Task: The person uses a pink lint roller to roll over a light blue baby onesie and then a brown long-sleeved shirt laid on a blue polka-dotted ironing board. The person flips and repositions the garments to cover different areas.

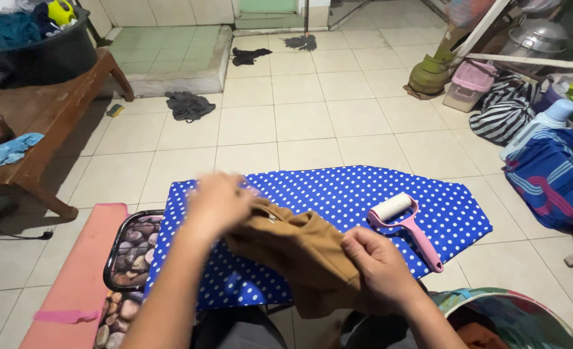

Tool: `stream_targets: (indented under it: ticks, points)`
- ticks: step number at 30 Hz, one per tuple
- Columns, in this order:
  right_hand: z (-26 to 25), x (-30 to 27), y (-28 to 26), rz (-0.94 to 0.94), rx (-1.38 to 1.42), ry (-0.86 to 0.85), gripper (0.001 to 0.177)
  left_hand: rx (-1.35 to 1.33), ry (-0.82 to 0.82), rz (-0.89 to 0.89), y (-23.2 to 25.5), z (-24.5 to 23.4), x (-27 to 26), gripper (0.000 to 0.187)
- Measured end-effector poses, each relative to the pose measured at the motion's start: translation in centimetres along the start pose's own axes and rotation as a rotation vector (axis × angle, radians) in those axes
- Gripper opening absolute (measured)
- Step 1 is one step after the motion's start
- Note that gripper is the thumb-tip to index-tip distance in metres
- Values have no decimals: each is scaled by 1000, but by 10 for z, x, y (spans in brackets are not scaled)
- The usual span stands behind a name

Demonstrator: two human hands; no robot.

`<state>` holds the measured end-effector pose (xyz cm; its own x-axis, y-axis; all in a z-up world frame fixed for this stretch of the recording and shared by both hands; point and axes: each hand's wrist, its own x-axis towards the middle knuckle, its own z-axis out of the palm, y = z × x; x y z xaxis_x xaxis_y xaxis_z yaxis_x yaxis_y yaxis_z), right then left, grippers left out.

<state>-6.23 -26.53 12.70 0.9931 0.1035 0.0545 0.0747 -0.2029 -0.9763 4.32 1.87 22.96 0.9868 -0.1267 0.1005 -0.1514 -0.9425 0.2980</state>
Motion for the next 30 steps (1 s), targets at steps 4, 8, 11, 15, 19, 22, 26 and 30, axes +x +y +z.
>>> stream_targets:
  ticks: [4,8,11,15,19,22,26,30]
  points:
    - [14,-5,-5,146,-66,-85,24,-528,-638,1,18,64,-27,56]
    - [21,-4,-3,128,-50,-91,19,-806,-674,260,25,96,-40,39]
    - [25,-10,-3,83,2,-59,31,-1034,-639,159,28,102,-41,22]
    - [37,-22,-1,209,-277,-45,80,-1310,-462,-53,28,83,-33,17]
    - [42,-32,29,295,-282,-49,82,-1490,-278,-60,22,53,-28,21]
    - [31,-39,58,160,-4,-50,43,-1568,-223,-102,9,29,-28,39]
    - [-3,-28,67,222,-330,50,16,-1540,-318,-26,-12,6,-15,59]
    - [-38,13,43,106,-327,152,18,-1115,-364,61,-30,1,17,59]
